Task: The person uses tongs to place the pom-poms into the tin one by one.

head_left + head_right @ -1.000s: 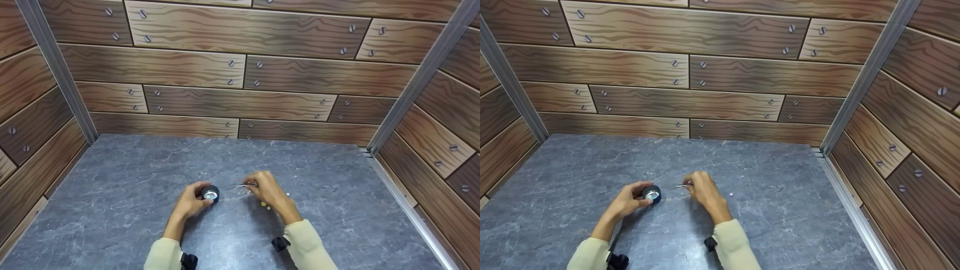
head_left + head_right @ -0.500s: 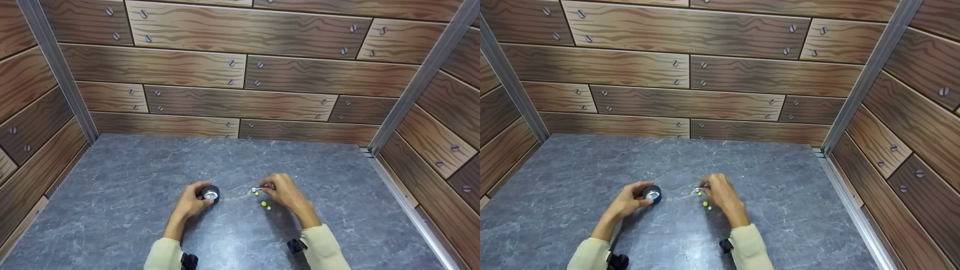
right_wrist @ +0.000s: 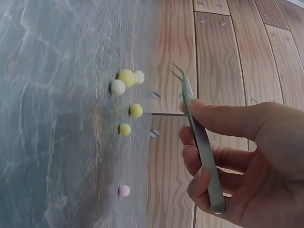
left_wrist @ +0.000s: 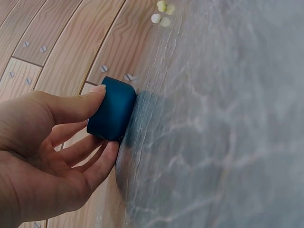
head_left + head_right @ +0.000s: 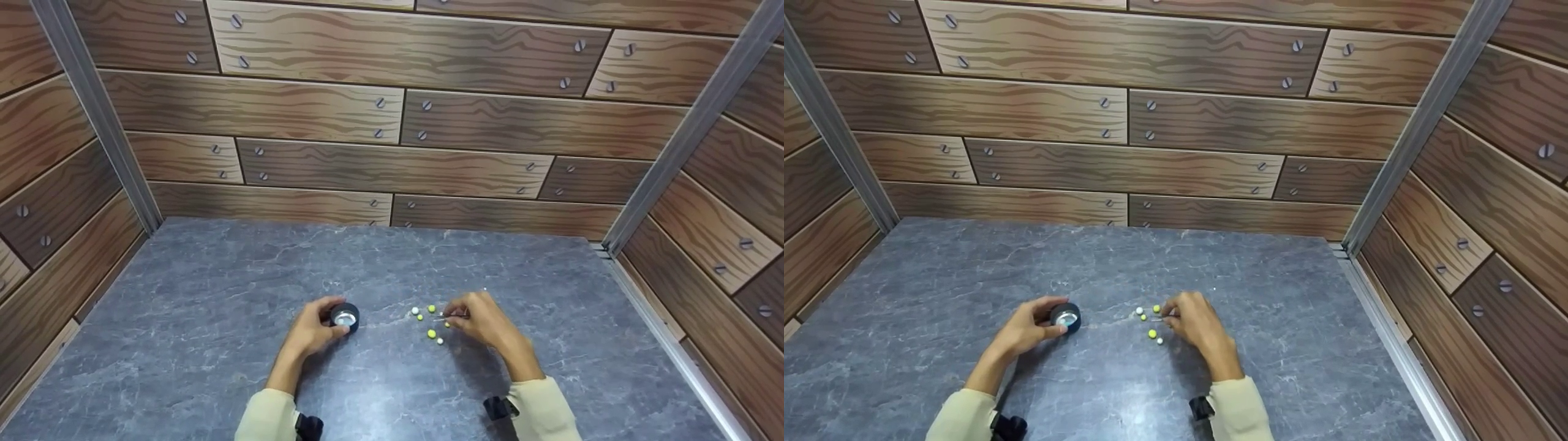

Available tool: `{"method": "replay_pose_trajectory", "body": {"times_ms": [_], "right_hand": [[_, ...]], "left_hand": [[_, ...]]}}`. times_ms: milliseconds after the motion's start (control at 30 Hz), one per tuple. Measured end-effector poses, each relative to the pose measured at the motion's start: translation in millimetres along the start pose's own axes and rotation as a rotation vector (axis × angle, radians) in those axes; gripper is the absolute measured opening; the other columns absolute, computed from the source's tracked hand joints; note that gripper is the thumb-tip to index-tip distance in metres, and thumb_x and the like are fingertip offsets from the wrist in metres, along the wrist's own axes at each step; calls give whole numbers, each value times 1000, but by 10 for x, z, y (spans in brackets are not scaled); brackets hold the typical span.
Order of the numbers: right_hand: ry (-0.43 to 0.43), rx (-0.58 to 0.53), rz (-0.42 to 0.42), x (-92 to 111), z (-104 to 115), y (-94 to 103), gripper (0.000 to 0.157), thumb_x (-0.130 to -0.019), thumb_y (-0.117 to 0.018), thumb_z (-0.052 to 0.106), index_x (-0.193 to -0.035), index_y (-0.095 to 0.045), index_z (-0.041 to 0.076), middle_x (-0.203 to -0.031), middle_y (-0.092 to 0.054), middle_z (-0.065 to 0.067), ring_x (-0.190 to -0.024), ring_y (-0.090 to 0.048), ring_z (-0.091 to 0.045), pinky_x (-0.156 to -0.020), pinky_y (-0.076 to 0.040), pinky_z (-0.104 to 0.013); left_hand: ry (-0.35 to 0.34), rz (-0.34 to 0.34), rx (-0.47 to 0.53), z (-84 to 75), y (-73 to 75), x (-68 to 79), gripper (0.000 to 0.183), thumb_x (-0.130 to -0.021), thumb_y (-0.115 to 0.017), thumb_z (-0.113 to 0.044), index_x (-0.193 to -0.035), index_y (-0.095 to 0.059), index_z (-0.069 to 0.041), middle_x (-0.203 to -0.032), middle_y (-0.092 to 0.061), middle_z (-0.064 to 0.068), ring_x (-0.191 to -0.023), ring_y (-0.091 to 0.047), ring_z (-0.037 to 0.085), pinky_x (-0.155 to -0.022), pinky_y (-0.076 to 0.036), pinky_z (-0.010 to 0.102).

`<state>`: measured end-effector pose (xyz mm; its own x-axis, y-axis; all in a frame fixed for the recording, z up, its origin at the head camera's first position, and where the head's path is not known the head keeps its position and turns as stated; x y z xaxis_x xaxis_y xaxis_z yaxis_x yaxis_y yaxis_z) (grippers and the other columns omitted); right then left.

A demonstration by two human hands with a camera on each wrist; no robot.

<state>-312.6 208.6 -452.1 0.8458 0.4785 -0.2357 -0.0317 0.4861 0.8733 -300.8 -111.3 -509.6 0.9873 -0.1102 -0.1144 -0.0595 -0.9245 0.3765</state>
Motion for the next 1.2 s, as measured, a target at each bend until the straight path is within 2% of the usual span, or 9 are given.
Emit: {"method": "replay_pose_trajectory", "body": {"times_ms": [333, 667, 1200], "right_hand": [[-60, -18, 51, 53, -16, 32, 10, -84, -78, 0, -92, -82, 4, -74, -73, -4, -65, -51, -4, -58, -44, -20], [-38, 3, 51, 79, -67, -10, 8, -81, -79, 0, -87, -81, 5, -75, -74, -4, -67, -56, -4, -59, -47, -21], [-20, -13, 68, 72, -92, -33, 8, -80, -78, -3, -86, -81, 2, -73, -74, -6, -63, -53, -2, -56, -46, -19]], "left_hand": [[-31, 8, 16, 5, -2, 8, 52, -80, -77, 11, -130, -63, 10, -129, -66, 32, -122, -64, 43, -105, -55, 52], [-10, 7, 23, 11, 3, -2, 53, -80, -78, 10, -131, -62, 10, -127, -68, 30, -122, -64, 42, -104, -56, 51], [-18, 4, 18, -1, 12, -1, 52, -80, -77, 10, -131, -63, 10, -128, -67, 30, -123, -64, 42, -104, -55, 51]]}}
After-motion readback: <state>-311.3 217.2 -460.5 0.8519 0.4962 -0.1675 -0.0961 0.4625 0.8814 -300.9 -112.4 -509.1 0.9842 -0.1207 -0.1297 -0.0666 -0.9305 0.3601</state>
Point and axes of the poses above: each hand's wrist, its own x-axis away from the middle knuckle, its own y-axis out of the back of the hand, z = x × y, the point moved 3 cm from there along -x, towards the middle knuckle
